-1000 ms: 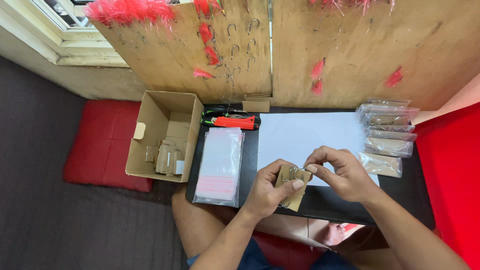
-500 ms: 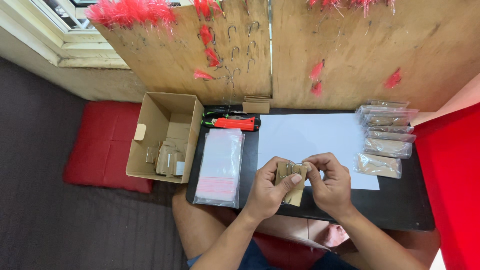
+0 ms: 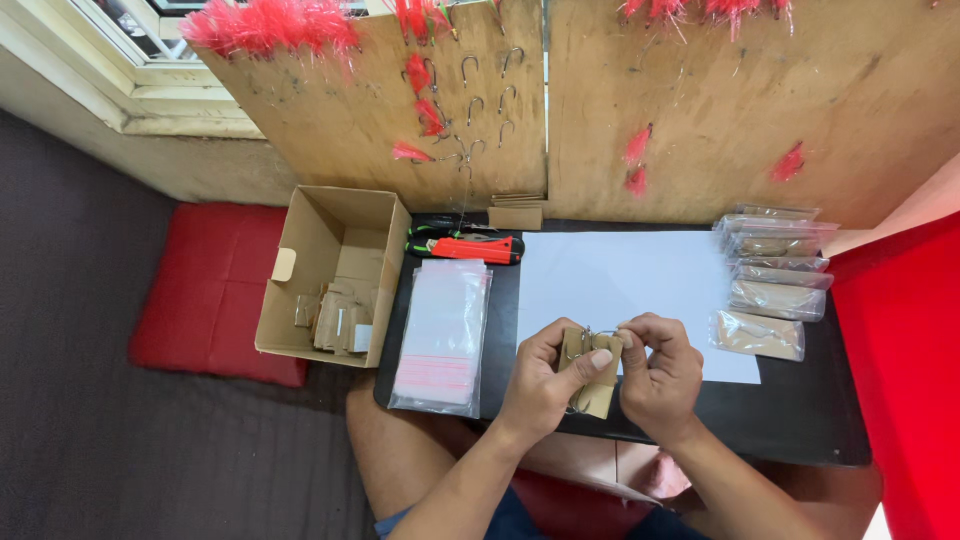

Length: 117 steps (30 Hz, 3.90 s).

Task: The person wraps several fishing hooks onto a piece of cardboard and then places the cardboard inside a small plastic bag, sealing it by hand.

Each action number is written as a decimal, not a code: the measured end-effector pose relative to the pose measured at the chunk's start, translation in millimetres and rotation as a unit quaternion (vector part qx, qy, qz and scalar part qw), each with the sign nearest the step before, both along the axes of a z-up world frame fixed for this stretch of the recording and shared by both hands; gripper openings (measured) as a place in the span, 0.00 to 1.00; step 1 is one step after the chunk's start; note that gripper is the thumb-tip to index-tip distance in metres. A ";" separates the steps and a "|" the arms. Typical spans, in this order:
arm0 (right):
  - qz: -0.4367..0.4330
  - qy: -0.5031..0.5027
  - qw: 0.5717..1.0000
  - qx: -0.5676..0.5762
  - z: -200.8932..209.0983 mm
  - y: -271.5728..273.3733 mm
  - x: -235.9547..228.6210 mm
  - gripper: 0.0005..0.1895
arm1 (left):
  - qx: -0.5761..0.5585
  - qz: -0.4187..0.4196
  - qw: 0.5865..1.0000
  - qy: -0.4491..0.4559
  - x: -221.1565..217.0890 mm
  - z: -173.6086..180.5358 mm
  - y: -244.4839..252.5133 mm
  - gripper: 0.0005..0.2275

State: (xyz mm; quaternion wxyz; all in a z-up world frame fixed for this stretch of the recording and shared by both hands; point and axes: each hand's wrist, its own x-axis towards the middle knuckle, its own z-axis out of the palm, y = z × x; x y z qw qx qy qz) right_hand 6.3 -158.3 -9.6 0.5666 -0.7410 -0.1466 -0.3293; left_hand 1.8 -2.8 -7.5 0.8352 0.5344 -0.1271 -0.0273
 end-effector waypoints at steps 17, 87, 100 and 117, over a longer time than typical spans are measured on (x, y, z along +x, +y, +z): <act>0.016 0.134 0.990 0.036 6.6 12.1 -6.3 0.05 | 0.004 0.060 0.998 -0.006 6.1 -1.8 2.8 0.06; 0.222 0.075 0.751 -0.618 141.9 -29.3 53.9 0.10 | 0.223 0.004 0.974 0.028 -6.9 58.5 16.4 0.20; 0.270 0.405 0.748 -0.451 156.5 -10.4 51.6 0.16 | 0.183 0.073 0.954 -0.225 -5.2 45.8 10.3 0.40; 0.273 0.253 0.842 -0.389 135.5 -32.4 52.0 0.18 | 0.039 -0.011 0.999 0.020 2.4 0.6 17.1 0.19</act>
